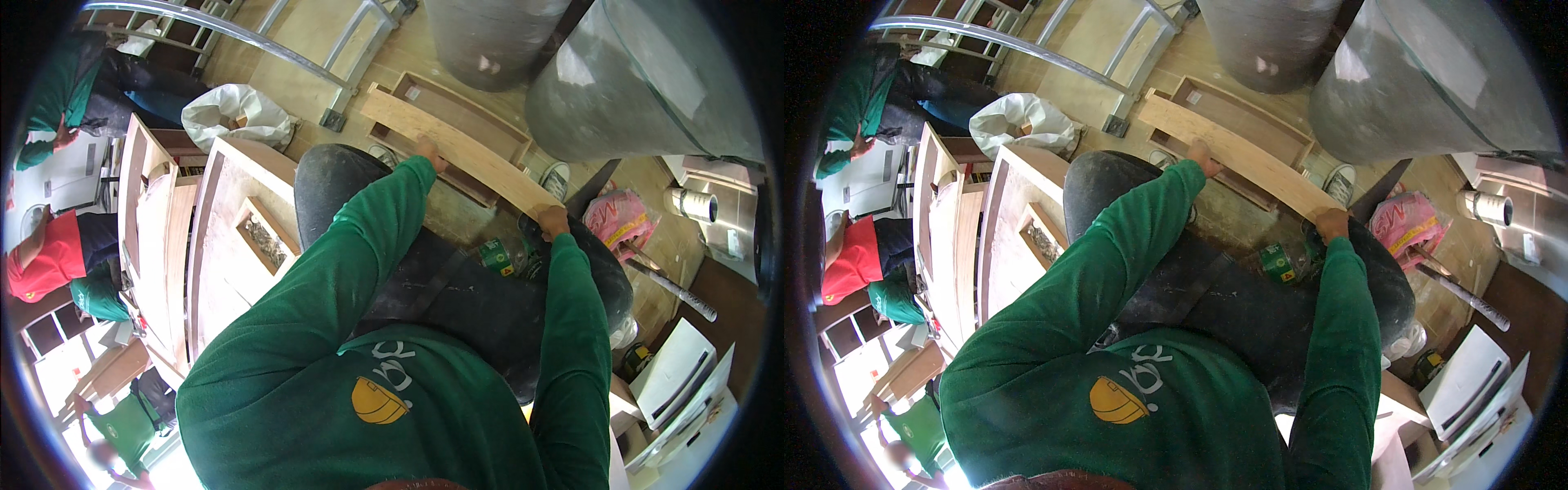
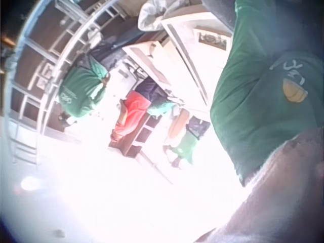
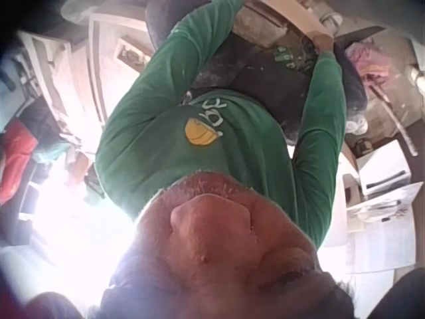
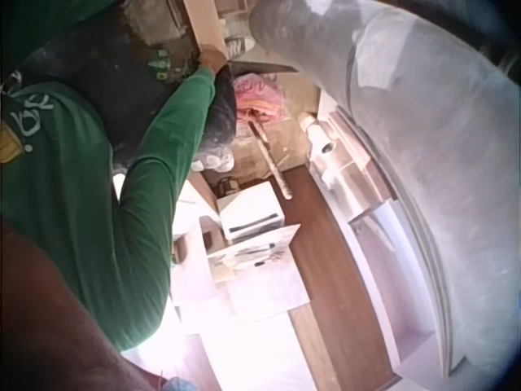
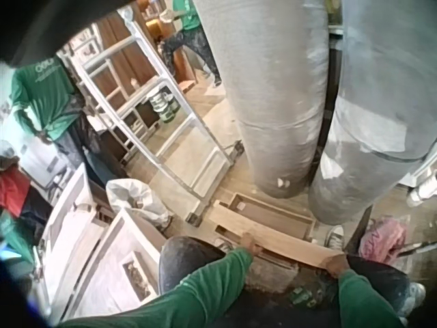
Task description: The person measures and marks wooden pieces with a tape measure and pencil, then uses a cordless drill to drive screws into the pieces to assemble them. The person also uses a square ruler to mark lines on a longer wooden plank.
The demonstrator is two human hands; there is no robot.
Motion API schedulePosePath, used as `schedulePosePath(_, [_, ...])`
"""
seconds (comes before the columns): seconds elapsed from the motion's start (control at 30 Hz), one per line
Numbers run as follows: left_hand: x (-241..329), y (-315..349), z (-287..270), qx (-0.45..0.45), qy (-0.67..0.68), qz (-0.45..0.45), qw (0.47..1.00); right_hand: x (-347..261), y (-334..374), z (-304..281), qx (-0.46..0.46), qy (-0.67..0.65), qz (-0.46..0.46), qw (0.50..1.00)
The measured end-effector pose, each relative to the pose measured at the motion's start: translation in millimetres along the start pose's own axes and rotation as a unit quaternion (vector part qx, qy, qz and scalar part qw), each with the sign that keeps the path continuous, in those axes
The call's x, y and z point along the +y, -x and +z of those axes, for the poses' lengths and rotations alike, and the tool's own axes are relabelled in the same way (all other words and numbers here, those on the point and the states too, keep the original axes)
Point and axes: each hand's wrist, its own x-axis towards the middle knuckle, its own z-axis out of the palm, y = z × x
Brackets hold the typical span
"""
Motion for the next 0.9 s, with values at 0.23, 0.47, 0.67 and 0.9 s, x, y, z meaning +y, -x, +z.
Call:
schedulePosePath(0.23, [12, -23, -23, 0.007, -0.019, -0.021, 1.0, -52, 35, -58, -0.025, 0.22, -0.057, 0.974])
schedulePosePath(0.47, [3, -13, -22, -0.013, -0.067, 0.021, 0.997, -64, 51, -67, 0.011, 0.139, 0.024, 0.99])
schedulePosePath(0.67, [21, -81, -48, -0.103, -0.826, 0.242, 0.498, -21, 25, -10, 0.18, 0.059, 0.078, 0.979])
schedulePosePath(0.9, [79, -89, -65, -0.25, -0.786, 0.182, 0.535, -150, 109, -174, 0.262, -0.241, 0.128, 0.926])
